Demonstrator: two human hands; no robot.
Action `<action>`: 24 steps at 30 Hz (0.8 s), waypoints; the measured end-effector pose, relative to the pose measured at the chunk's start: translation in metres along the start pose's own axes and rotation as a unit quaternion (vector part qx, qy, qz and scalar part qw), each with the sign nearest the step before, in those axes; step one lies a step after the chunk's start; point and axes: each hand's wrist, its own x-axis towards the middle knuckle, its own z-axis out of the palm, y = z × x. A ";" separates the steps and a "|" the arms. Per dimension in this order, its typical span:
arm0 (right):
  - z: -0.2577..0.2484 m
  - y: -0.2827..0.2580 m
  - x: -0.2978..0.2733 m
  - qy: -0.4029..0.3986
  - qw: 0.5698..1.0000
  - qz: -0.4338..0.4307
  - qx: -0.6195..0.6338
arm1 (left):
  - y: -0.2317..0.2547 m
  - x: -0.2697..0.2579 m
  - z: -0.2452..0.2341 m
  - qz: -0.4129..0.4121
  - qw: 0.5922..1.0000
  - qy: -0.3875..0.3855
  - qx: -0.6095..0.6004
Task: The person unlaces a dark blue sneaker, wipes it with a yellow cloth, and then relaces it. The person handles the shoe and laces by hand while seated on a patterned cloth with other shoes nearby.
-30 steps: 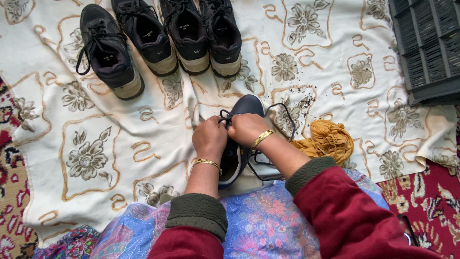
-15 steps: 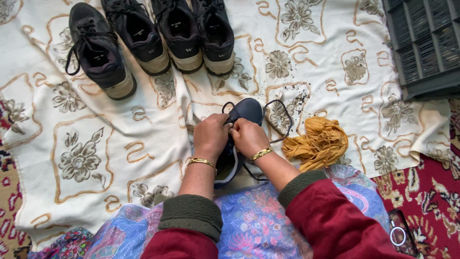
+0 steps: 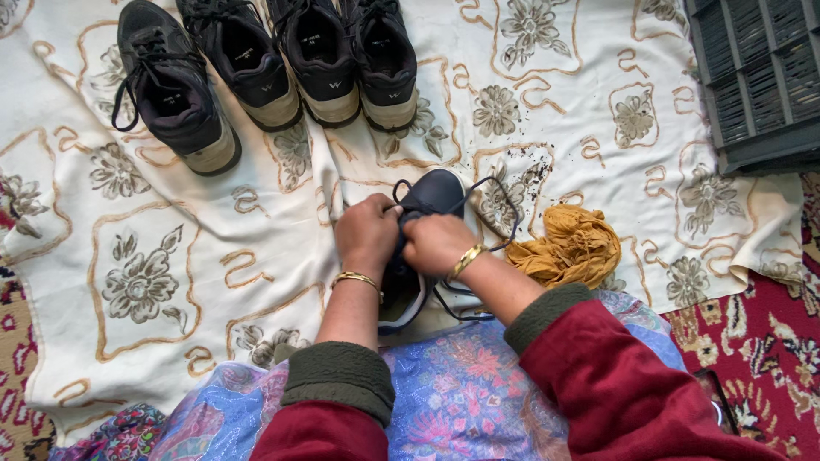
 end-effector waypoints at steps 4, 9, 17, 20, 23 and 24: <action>0.016 0.012 -0.013 0.131 0.984 -0.037 0.116 | 0.002 0.006 -0.007 -0.041 0.998 -0.035 -0.018; 0.028 0.063 -0.001 0.210 0.842 0.091 0.489 | 0.004 0.000 -0.006 -0.010 1.000 -0.027 -0.005; -0.004 0.084 -0.010 0.234 0.909 0.150 0.310 | 0.013 -0.007 -0.003 0.059 0.998 -0.014 0.030; 0.000 0.064 -0.013 0.159 0.964 0.127 0.171 | 0.019 -0.011 -0.006 0.040 0.997 -0.041 0.054; 0.006 0.062 -0.008 0.157 0.978 0.115 0.079 | 0.023 -0.017 -0.015 -0.007 0.991 -0.102 0.087; 0.006 0.066 -0.004 0.154 0.977 0.122 0.089 | 0.025 -0.019 -0.017 -0.024 0.987 -0.124 0.100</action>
